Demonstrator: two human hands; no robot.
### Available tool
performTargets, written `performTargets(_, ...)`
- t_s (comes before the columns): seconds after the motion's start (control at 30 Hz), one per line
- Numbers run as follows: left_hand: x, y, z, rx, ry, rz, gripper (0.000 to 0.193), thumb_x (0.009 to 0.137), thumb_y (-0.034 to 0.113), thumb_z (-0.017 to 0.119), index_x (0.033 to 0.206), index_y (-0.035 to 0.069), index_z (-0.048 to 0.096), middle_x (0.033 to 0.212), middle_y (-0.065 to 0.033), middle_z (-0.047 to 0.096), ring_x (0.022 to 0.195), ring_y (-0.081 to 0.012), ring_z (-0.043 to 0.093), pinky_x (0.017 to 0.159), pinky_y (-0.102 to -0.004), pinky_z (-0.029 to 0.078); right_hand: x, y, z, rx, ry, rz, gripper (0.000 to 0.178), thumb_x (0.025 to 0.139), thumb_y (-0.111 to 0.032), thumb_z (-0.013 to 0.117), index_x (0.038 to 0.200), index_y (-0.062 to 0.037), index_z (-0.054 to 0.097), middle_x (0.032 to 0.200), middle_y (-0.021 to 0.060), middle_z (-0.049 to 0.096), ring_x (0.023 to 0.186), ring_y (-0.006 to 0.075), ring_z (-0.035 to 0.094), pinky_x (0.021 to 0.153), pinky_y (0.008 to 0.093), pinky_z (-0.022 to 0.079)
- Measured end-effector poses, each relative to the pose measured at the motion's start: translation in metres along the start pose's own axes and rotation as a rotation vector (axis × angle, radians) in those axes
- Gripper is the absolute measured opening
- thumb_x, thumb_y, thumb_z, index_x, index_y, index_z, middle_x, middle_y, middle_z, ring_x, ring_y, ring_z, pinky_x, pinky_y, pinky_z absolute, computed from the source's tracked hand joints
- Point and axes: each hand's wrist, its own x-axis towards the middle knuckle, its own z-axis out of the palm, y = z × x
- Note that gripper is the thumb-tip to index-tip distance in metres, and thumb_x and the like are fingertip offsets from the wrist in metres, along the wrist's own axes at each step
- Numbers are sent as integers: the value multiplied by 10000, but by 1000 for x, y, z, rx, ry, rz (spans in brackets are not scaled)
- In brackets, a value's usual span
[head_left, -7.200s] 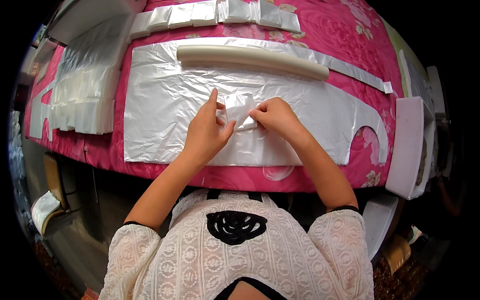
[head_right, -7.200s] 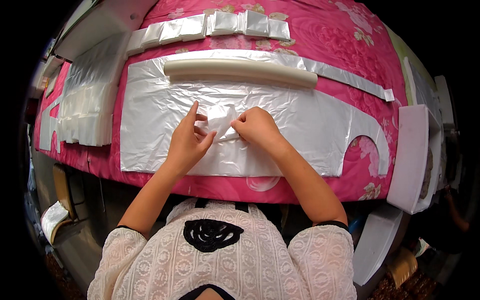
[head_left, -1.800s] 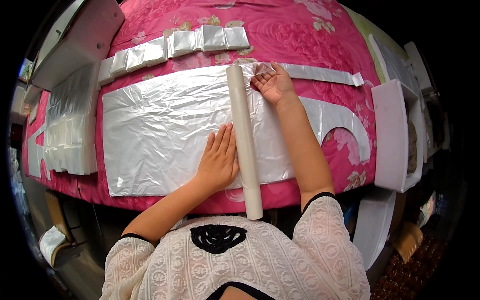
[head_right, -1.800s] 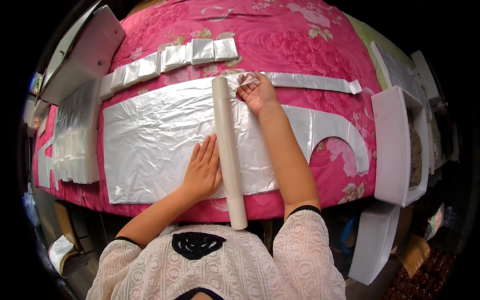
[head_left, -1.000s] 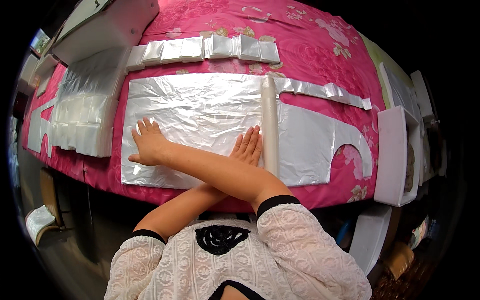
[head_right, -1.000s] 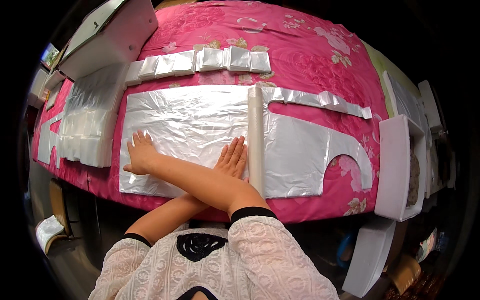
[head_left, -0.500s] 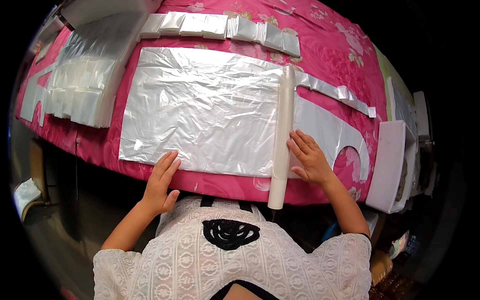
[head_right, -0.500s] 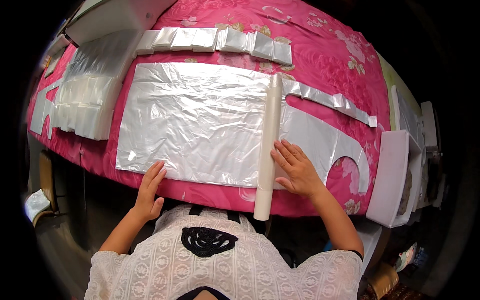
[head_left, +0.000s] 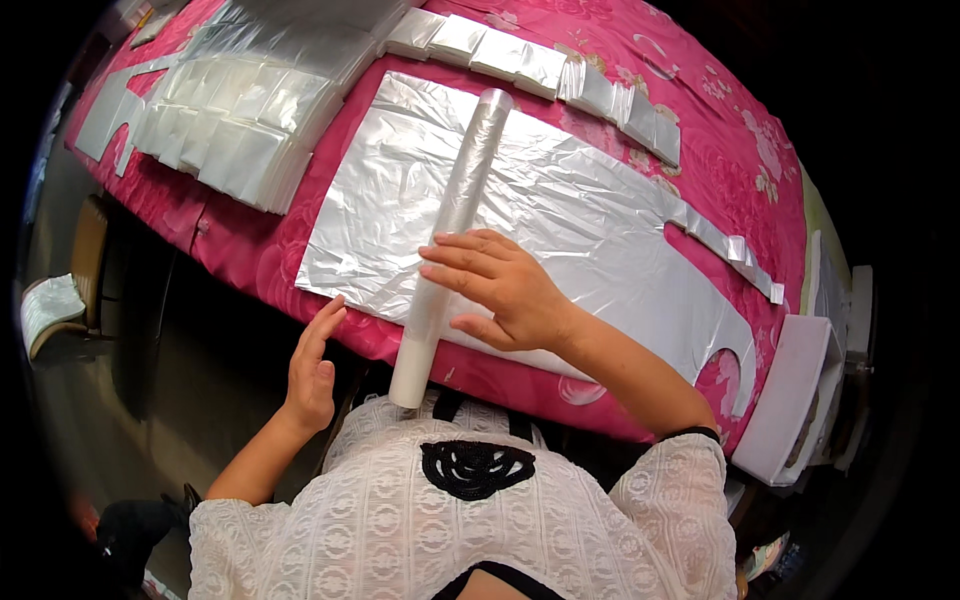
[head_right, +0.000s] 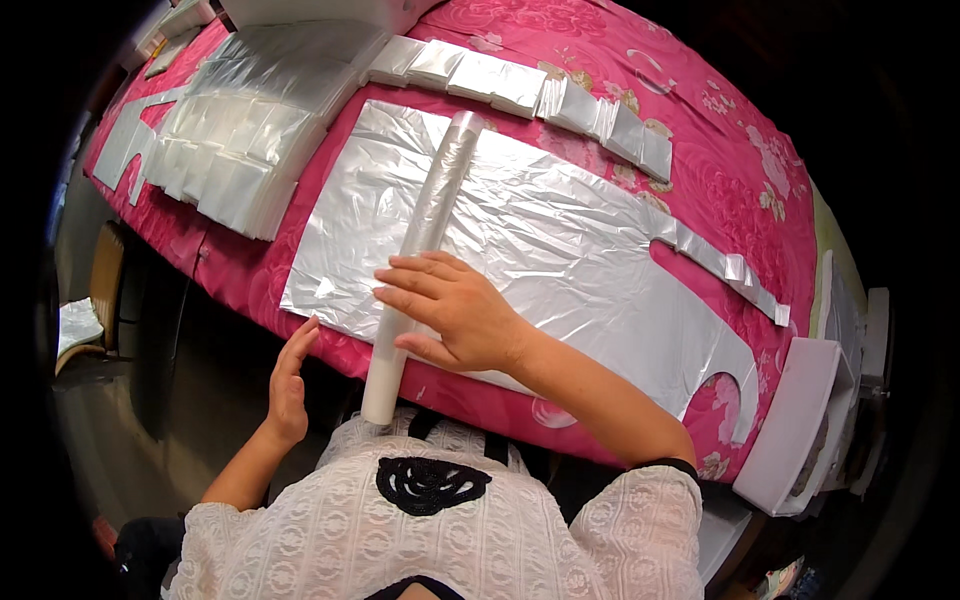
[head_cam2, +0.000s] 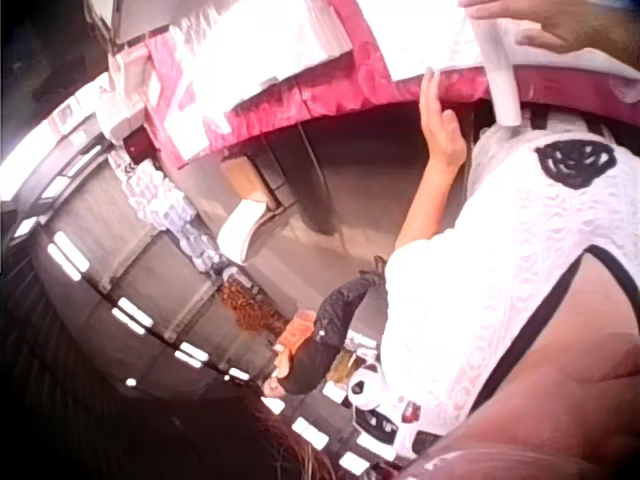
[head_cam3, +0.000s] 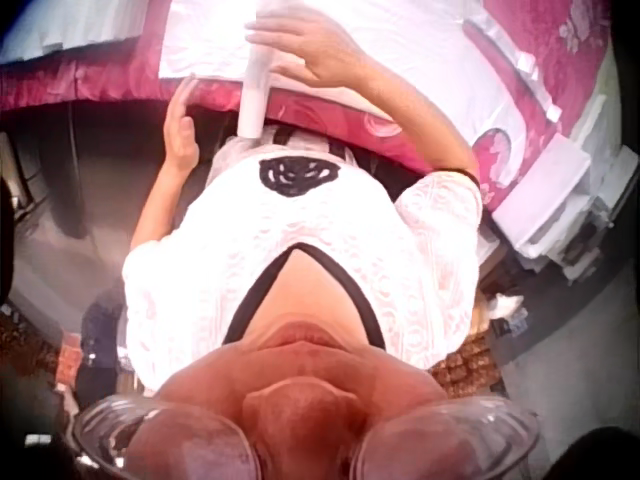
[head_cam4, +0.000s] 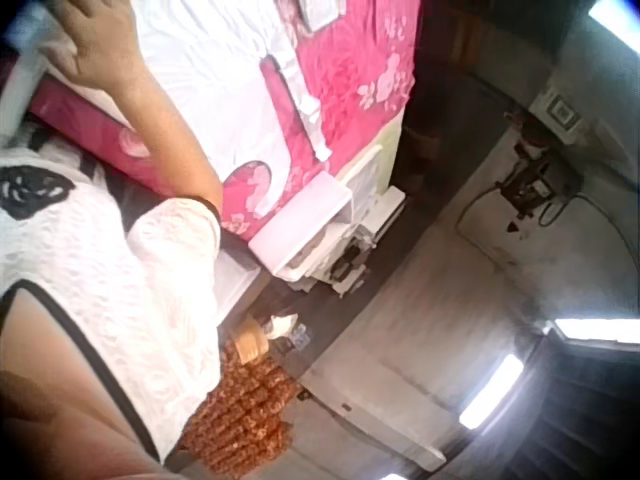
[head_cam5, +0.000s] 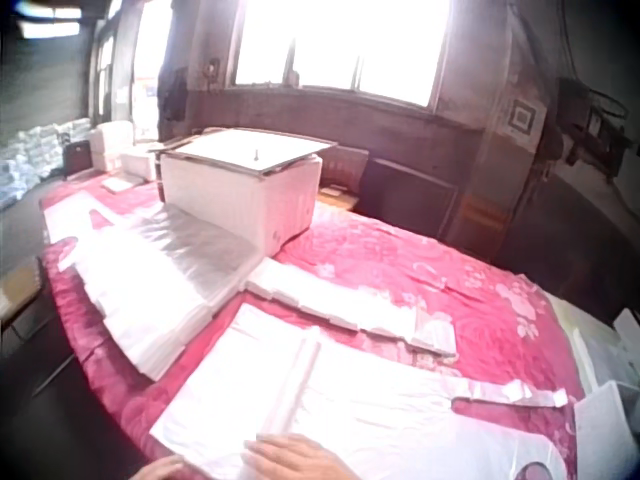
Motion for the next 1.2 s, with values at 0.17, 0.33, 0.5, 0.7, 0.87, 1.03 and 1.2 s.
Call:
performTargets(0.17,-9,-4,-5,73,43,-57,517,877,240,487,1297,-38,369,1318,-223,402,1212,-332,407,998,-394,328,35,53,28,-316,-150,-8,518,861,-415,499,1259,-84,478,1347,79,437,1306,274,312,1085,443,211)
performTargets(0.33,-1,-3,-10,128,60,-366,604,785,223,622,1261,-32,350,1133,-209,487,1016,-304,506,870,-386,417,106,56,85,-192,-84,-27,459,860,-383,494,1228,-110,518,1346,72,431,1300,275,313,1098,470,164)
performTargets(0.5,2,-5,-7,286,71,-490,609,700,193,715,1169,-16,388,987,-172,559,881,-302,571,785,-376,464,128,43,115,-185,114,132,574,794,-275,567,1309,-74,411,1388,156,333,1314,332,256,1093,470,141)
performTargets(0.7,-2,-3,-5,-778,-79,-627,517,745,203,700,1142,6,433,943,-99,588,760,-145,591,677,-289,501,117,31,120,588,734,609,920,770,-220,630,1404,-1,0,1401,292,175,1265,344,338,923,409,432)
performTargets(0.87,22,16,3,-1409,-490,-544,592,747,281,708,1192,-16,455,920,-106,591,732,-136,589,654,-270,501,96,0,41,1626,631,648,761,743,-247,691,1292,29,243,973,124,506,872,167,556,785,331,506)
performTargets(1.03,50,40,33,-567,-332,-668,584,675,263,766,1114,-17,500,792,-66,572,691,-136,569,618,-267,482,62,6,18,1244,767,709,665,748,-225,691,1238,12,309,912,90,514,804,139,567,717,308,507)
performTargets(1.2,56,59,62,-1003,-452,-740,436,689,231,753,980,32,496,715,-14,488,614,-118,496,566,-266,431,30,-3,19,1510,796,670,662,750,-219,696,1236,0,304,891,73,506,769,132,551,707,296,512)
